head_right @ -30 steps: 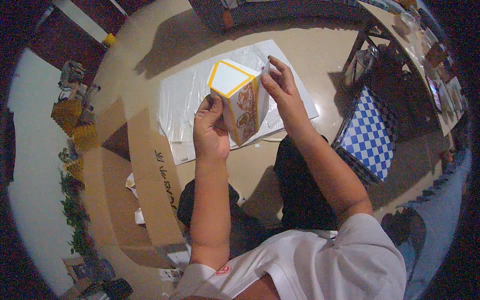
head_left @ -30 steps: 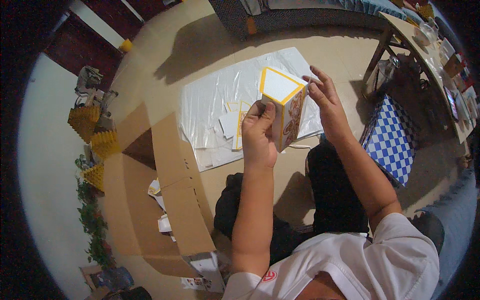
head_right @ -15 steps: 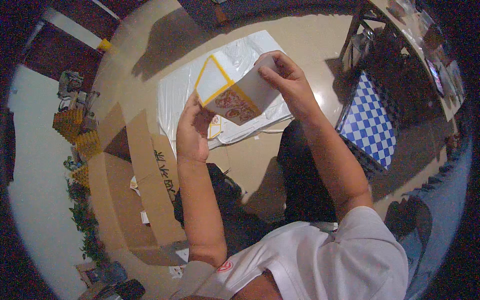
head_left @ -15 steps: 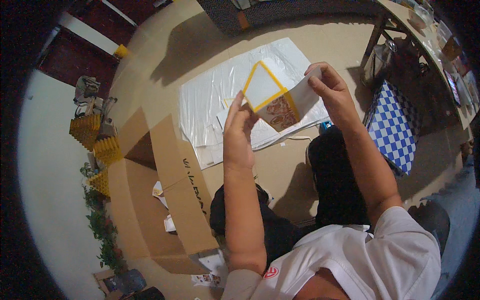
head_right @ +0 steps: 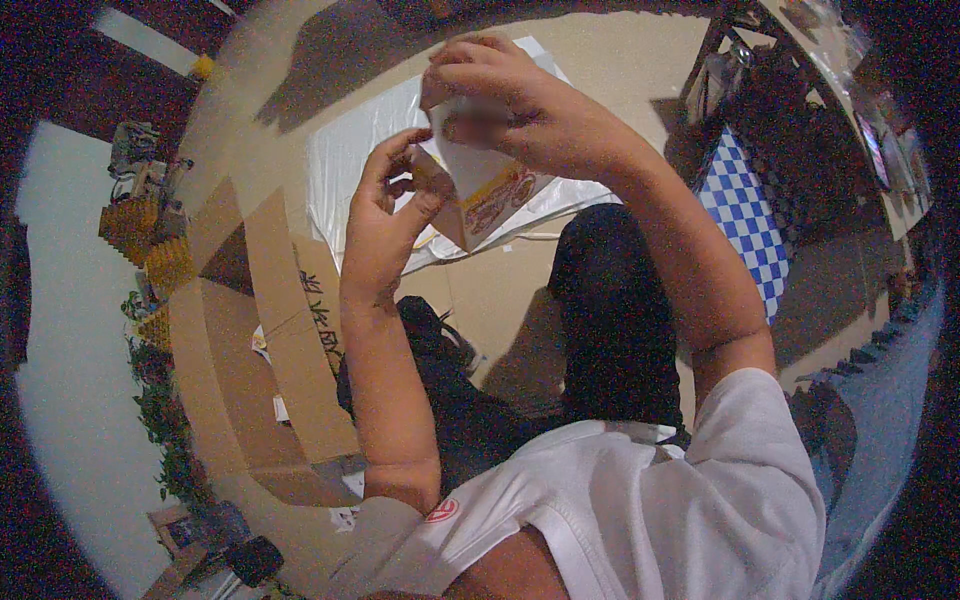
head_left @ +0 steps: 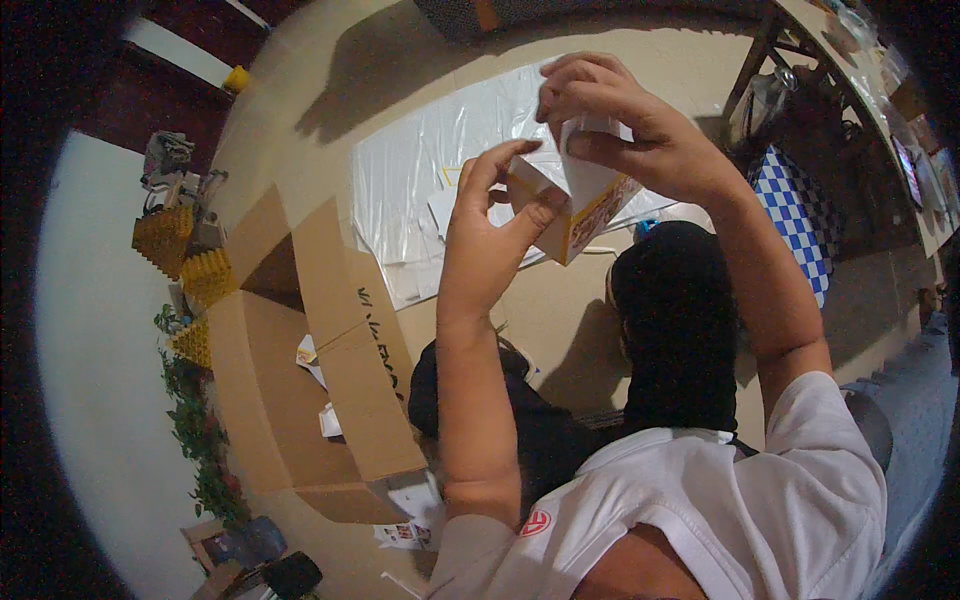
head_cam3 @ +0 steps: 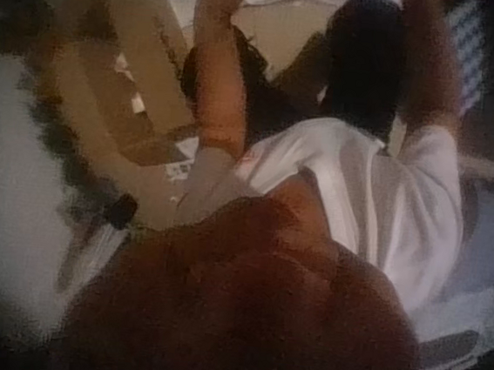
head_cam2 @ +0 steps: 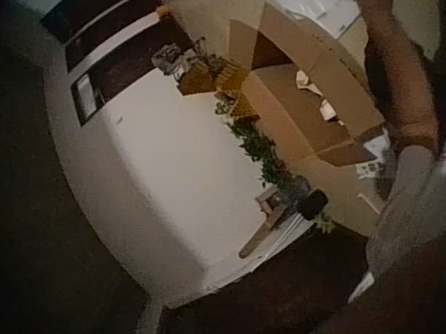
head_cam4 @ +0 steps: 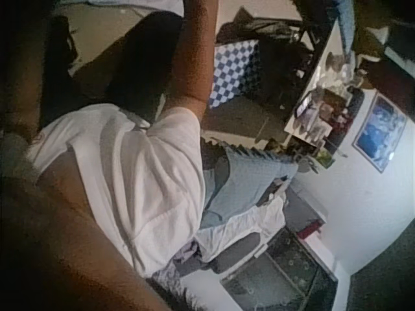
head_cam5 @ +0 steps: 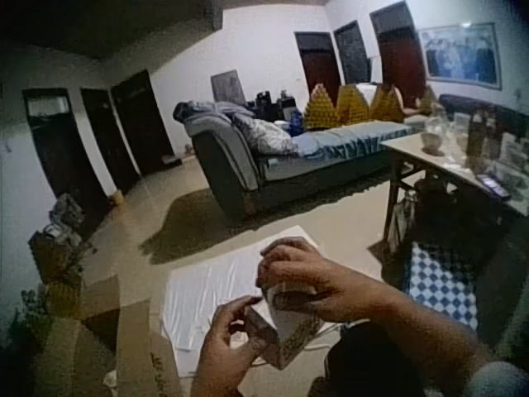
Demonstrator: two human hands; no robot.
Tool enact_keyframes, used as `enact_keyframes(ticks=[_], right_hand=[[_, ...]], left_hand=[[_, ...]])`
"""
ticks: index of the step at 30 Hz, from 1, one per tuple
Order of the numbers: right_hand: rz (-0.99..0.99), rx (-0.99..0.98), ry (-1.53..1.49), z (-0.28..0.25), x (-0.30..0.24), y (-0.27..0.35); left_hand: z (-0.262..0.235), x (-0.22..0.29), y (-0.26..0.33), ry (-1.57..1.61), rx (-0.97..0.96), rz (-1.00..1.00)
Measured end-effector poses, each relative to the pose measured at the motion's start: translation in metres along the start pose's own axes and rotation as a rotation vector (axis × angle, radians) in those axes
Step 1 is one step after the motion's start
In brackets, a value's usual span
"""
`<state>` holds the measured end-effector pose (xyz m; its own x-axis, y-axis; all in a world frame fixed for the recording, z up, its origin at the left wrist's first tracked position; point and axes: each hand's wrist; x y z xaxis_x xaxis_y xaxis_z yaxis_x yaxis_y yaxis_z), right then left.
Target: The person assembles small paper boxes by folding flat printed sheets along pre-scored lines and securing the edges with adhesive tape. The person repeatedly folds, aligns, and tapes each box, then places the finished units into a nearby cardboard box.
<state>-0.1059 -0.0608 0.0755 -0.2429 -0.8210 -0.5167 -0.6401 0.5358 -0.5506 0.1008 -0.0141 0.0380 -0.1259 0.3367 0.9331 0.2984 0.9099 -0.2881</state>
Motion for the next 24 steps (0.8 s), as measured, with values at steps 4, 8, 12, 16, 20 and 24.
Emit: enact_keyframes(ticks=[4, 8, 12, 16, 20, 24], right_hand=[[-0.073, 0.08, 0.159, -0.009, -0.02, -0.009], [0.022, 0.335, 0.236, -0.031, -0.021, 0.01], [0.401, 0.413, -0.299, -0.027, -0.001, 0.081], [0.58, 0.191, -0.742, 0.001, -0.03, 0.121], [0.524, 0.167, -0.897, 0.023, -0.043, 0.137], [0.32, 0.289, -0.664, 0.035, -0.04, 0.14]], left_hand=[[-0.005, 0.001, 0.006, 0.303, -0.155, -0.071], [-0.004, -0.015, 0.035, 0.639, -0.001, 0.047], [0.008, -0.044, 0.061, 1.03, 0.04, 0.181], [0.012, -0.047, 0.085, 1.081, 0.175, 0.101], [0.009, -0.041, 0.101, 1.038, 0.153, 0.155], [0.008, -0.031, 0.105, 0.868, 0.21, 0.108]])
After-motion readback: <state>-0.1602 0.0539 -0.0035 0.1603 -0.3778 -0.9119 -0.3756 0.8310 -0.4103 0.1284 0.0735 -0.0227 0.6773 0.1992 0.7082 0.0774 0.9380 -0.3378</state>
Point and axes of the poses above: each hand's wrist, its own y-axis away from the middle knuckle, its own z-axis out of the palm, x = y × z, and after that the axes turned 7 degrees about -x, right-handed
